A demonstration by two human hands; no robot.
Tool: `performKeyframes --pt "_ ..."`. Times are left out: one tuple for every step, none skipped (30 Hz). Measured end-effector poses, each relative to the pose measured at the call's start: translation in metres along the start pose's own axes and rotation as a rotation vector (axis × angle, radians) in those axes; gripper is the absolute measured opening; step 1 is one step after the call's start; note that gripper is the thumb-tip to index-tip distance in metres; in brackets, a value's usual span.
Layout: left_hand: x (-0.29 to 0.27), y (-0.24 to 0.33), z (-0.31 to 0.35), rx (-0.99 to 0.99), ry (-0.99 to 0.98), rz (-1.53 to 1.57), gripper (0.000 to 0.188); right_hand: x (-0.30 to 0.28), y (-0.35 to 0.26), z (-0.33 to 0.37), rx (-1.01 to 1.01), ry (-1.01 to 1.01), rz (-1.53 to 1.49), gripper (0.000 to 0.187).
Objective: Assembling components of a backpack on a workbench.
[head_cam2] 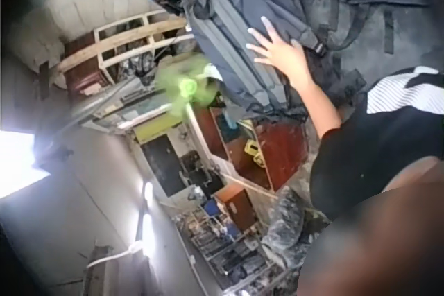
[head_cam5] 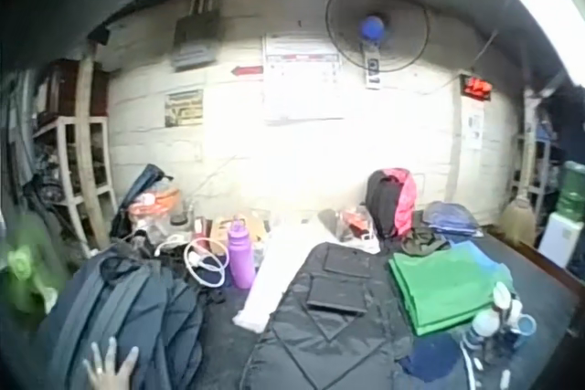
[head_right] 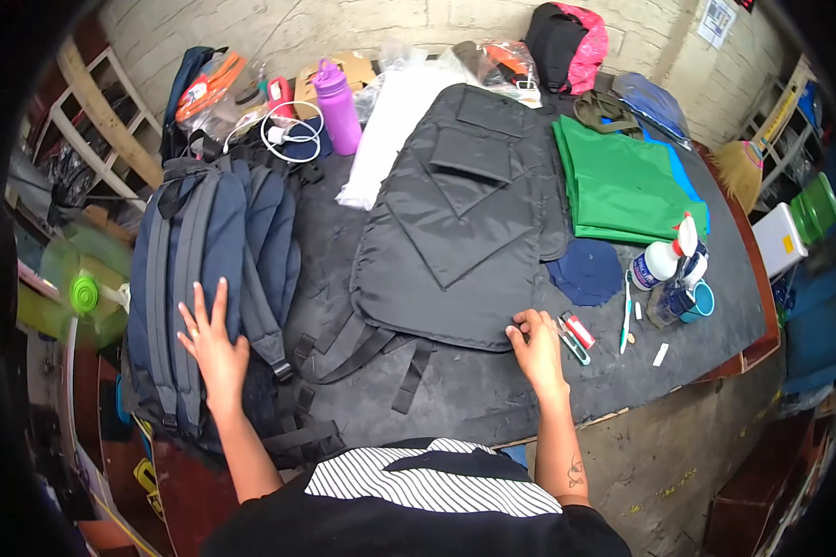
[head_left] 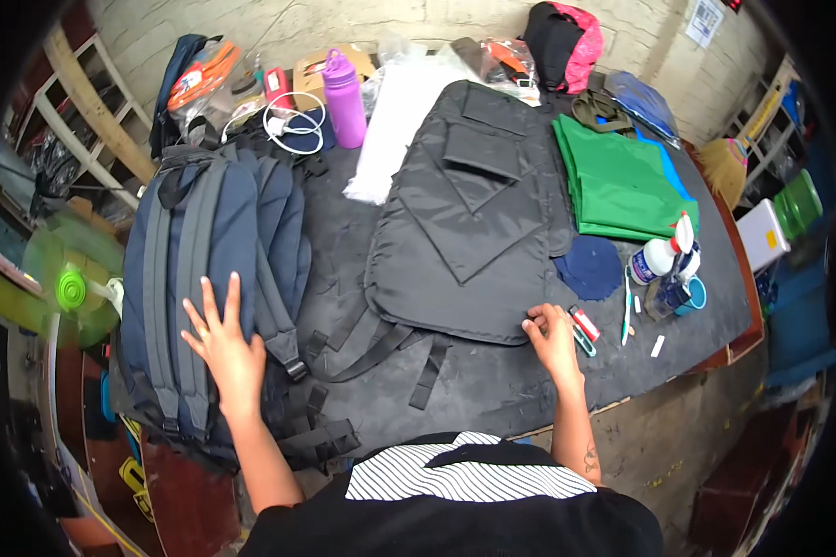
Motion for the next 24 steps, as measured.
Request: performKeyframes --pt "-0.004 -0.007 -0.006 0.002 -0.025 0.019 0.088 -0.001 -0.004 -0.001 -0.032 0.014 0.02 0.018" --pt "-0.005 -0.016 -0.012 0.032 -0.066 0.041 0.086 0.003 -0.005 -0.002 -0.003 -0.011 -0.018 0.018" --pt "-0.004 -0.024 -0.016 0.064 -0.107 0.065 0.084 0.004 -0.008 -0.004 -0.008 -0.015 -0.026 0.018" --pt "-0.001 -0.028 -0.02 0.078 -0.16 0.076 0.082 0.004 -0.011 -0.006 -0.004 -0.038 -0.016 0.019" --pt "0.006 -0.031 -0.023 0.094 -0.213 0.088 0.08 0.004 -0.014 -0.007 0.002 -0.059 -0.006 0.019" --pt "0.012 -0.033 -0.024 0.113 -0.236 0.027 0.078 0.008 -0.015 -0.009 0.004 -0.058 -0.01 0.019" --pt "0.015 -0.028 -0.022 0.116 -0.235 -0.019 0.078 0.012 -0.014 -0.013 0.001 -0.015 -0.026 0.023" --pt "0.015 -0.027 -0.02 0.119 -0.239 0.007 0.077 0.016 -0.012 -0.016 0.001 0.032 -0.041 0.027" --pt "0.013 -0.028 -0.019 0.123 -0.244 0.033 0.076 0.019 -0.012 -0.021 0.013 0.045 -0.038 0.027" --pt "0.012 -0.031 -0.018 0.121 -0.241 0.059 0.075 0.019 -0.012 -0.027 0.056 0.16 0.097 0.036" --pt "0.01 -0.031 -0.018 0.118 -0.236 0.086 0.074 0.018 -0.007 -0.033 0.097 0.274 0.23 0.044" --pt "0.006 -0.028 -0.018 0.109 -0.243 0.096 0.072 0.023 0.008 -0.04 0.108 0.285 0.236 0.044" --pt "0.0 -0.022 -0.019 0.094 -0.266 0.098 0.071 0.032 0.029 -0.047 0.213 0.261 0.043 0.053" --pt "-0.001 -0.02 -0.02 0.078 -0.27 0.115 0.07 0.034 0.035 -0.051 0.312 0.231 -0.157 0.061" --pt "-0.001 -0.017 -0.021 0.062 -0.274 0.132 0.069 0.033 0.039 -0.051 0.319 0.24 -0.153 0.061" --pt "-0.003 -0.015 -0.021 0.068 -0.276 0.132 0.069 0.034 0.032 -0.051 0.341 0.157 -0.484 0.065" --pt "-0.006 -0.011 -0.021 0.039 -0.227 0.138 0.068 0.032 0.026 -0.05 0.356 0.071 -0.813 0.068" --pt "-0.009 -0.006 -0.021 0.012 -0.178 0.146 0.068 0.025 0.022 -0.043 0.303 0.031 -0.811 0.071" --pt "-0.015 -0.002 -0.02 0.011 -0.177 0.145 0.068 0.016 0.017 -0.036 0.301 0.03 -0.812 0.071" --pt "-0.02 0.006 -0.019 0.057 -0.061 0.238 0.065 0.004 0.018 -0.026 0.269 -0.07 -0.799 0.072" --pt "-0.023 0.016 -0.018 0.103 0.056 0.332 0.062 -0.008 0.018 -0.014 0.236 -0.169 -0.783 0.073" --pt "-0.022 0.031 -0.02 0.187 0.118 0.452 0.054 -0.024 0.018 0.0 0.18 -0.194 -0.666 0.072" --pt "-0.019 0.049 -0.024 0.255 0.155 0.636 0.048 -0.037 0.02 0.012 0.118 -0.22 -0.547 0.071" --pt "-0.013 0.07 -0.027 0.319 0.158 0.737 0.041 -0.046 0.023 0.026 0.158 -0.238 -0.444 0.071"
Point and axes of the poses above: each hand's wrist, its own z-axis away from the middle knuckle, its own x-axis out of the palm, y = z × x, the point moved 1 cm from there along -z, towards the middle knuckle, and after that the axes turned 5 degrees about -x, right-handed, at the moved point
